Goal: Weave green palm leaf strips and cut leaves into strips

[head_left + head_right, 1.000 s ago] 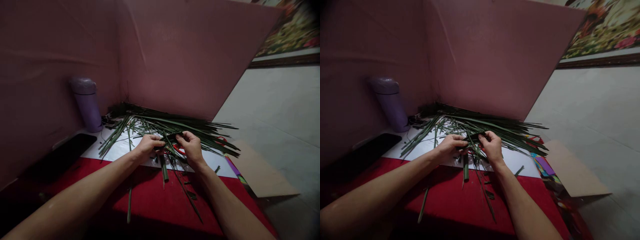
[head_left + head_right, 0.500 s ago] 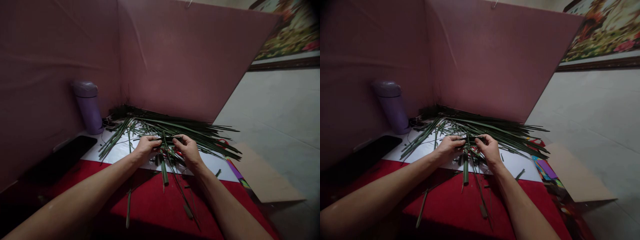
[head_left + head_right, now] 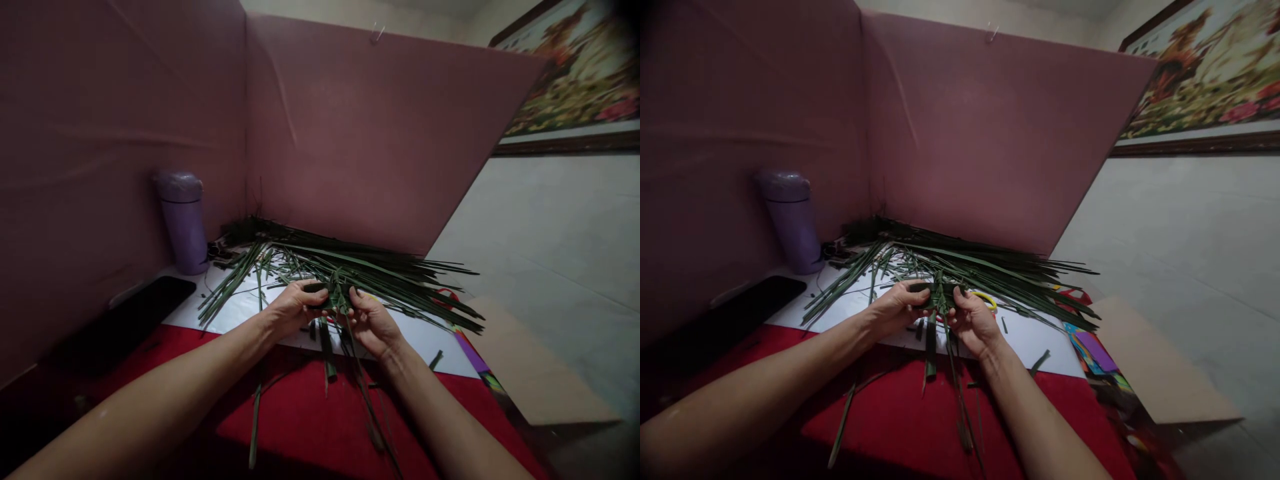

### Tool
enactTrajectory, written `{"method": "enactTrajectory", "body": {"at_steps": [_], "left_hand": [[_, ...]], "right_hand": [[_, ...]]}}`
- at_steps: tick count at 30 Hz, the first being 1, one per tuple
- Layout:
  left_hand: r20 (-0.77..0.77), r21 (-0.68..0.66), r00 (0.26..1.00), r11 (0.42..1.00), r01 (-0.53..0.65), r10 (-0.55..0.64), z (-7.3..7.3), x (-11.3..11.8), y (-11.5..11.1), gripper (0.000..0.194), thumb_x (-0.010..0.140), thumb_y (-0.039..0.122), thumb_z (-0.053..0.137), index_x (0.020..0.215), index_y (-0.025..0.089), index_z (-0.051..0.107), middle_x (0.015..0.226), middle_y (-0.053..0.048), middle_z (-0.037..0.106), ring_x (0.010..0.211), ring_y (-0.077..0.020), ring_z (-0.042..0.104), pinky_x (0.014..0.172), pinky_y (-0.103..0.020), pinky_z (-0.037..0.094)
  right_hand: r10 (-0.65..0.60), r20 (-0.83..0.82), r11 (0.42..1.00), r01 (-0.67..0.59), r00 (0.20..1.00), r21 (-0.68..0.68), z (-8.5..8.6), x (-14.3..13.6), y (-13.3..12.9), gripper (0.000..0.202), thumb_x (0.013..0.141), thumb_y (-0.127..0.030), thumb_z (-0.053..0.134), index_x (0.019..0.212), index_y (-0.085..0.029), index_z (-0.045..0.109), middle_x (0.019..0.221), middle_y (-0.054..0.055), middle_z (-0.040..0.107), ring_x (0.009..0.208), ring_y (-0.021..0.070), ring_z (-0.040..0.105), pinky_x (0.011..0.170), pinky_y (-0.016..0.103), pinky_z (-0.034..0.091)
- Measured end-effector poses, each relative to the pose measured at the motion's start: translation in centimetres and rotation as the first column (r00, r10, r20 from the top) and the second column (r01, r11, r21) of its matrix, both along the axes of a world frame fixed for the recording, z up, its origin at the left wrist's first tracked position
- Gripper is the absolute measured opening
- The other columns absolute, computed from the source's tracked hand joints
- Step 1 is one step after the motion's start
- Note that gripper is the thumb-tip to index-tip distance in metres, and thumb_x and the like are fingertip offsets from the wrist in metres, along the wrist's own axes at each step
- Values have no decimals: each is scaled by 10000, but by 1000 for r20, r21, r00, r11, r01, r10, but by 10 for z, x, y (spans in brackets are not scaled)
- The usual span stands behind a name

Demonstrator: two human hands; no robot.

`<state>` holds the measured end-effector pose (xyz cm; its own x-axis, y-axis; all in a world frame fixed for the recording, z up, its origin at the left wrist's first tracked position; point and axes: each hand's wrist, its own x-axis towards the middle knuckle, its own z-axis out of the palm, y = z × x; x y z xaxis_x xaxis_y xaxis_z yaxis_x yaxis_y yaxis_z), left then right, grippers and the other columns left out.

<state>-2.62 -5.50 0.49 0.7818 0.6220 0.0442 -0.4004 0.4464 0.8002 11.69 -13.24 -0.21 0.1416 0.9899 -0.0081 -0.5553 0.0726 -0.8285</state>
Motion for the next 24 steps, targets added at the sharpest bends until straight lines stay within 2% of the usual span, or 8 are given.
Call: {"method": "enactTrajectory", "body": {"at_steps": [4, 9, 16, 24], "left_hand": [[90, 5, 984, 989, 151, -151, -1, -1, -2, 242, 575, 140, 760, 782, 82, 649, 695, -35, 609, 568, -87, 542, 499, -201, 409], [92, 52, 957, 962, 270, -274, -3, -1, -3, 249, 565, 184, 776, 750, 70, 655, 615, -15, 559, 534, -77, 511, 480, -197, 375], [27, 54, 978, 977, 207, -209, -6, 0, -4, 279, 505, 230, 805, 681, 86, 642, 581, -19, 565, 504, -82, 498, 459, -208, 331], [-12, 83, 992, 989, 125, -124, -8, 5, -4, 298, 506, 245, 805, 695, 100, 626, 571, 0, 538, 452, -49, 440, 405, -190, 277]], "right_hand": [[95, -102, 995, -96, 990, -3, -4, -3, -2, 148, 692, -265, 707, 770, -170, 624, 637, -32, 628, 469, 70, 523, 541, 223, 493], [221, -120, 975, -218, 968, 38, -4, -4, -2, 152, 692, -244, 700, 780, -140, 633, 617, -26, 625, 425, 47, 484, 453, 169, 443], [175, -144, 984, -179, 974, -21, -10, -4, 0, 115, 688, -216, 699, 743, -164, 612, 578, -38, 595, 457, 63, 511, 453, 168, 438], [130, -95, 990, -134, 987, -38, -13, -12, 4, 208, 637, -268, 741, 723, -177, 575, 525, -74, 526, 398, 40, 434, 381, 141, 372]]}}
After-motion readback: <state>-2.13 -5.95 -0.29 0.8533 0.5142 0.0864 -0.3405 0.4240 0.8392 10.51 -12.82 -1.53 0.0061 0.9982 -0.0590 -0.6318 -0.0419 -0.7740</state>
